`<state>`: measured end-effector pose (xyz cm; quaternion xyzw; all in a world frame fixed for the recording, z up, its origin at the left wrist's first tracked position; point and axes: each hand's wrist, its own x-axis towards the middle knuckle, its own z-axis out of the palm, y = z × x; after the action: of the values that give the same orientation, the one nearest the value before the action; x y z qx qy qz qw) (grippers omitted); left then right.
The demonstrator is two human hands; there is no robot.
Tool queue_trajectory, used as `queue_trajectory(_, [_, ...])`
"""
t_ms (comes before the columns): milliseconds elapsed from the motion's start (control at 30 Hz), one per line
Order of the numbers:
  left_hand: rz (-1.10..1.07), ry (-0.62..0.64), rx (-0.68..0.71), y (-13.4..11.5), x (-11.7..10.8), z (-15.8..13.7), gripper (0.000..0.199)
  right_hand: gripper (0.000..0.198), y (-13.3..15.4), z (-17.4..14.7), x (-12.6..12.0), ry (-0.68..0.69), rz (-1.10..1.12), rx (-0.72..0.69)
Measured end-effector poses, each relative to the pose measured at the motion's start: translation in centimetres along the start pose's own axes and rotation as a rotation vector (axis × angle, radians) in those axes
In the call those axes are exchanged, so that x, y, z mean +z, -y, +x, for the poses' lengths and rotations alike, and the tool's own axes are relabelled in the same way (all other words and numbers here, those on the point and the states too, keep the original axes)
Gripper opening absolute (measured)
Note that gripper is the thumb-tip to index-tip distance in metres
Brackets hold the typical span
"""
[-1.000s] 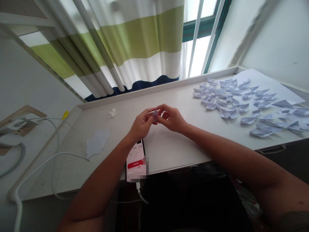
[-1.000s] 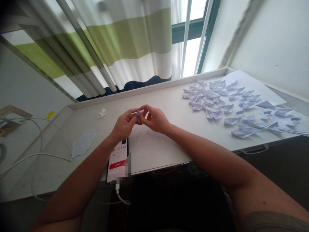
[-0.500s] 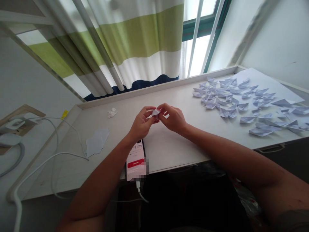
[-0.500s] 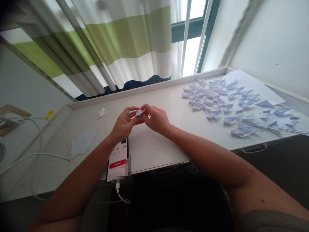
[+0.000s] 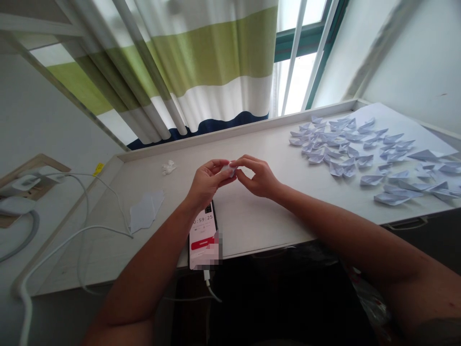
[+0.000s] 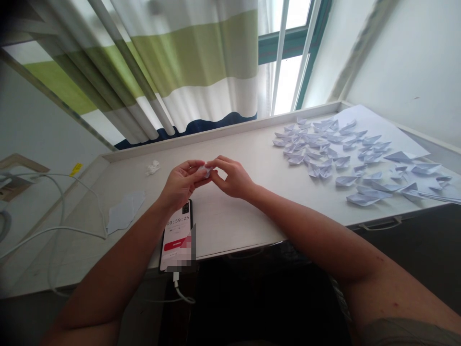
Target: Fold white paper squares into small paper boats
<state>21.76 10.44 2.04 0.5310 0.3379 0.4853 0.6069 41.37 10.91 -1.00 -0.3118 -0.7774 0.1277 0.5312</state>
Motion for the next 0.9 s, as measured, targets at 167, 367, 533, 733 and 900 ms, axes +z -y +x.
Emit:
queue_trajectory(167, [0.157, -0.016, 0.080, 0.5, -0.1, 0.1, 0.070, 0.021, -0.1, 0.1, 0.2, -0.008, 0.256, 0.224])
queue_trajectory(367, [0.287, 0.064, 0.096, 0.8, -0.4, -0.1, 0.080, 0.051, -0.6, 0.3, 0.4, 0.059, 0.504, 0.430])
queue_trajectory(533, [0.269, 0.076, 0.046, 1.2, -0.6, 0.2, 0.078, 0.051, -0.8, 0.3, 0.7, 0.045, 0.556, 0.467])
queue_trajectory(733, [0.415, 0.169, -0.024, 0.8, -0.5, -0.1, 0.047, 0.030, -0.5, 0.4, 0.2, 0.016, 0.547, 0.413])
queue_trajectory(900, [0.476, 0.229, -0.014, 0.2, -0.8, -0.2, 0.041, 0.029, -0.2, 0.6, -0.3, 0.054, 0.543, 0.387])
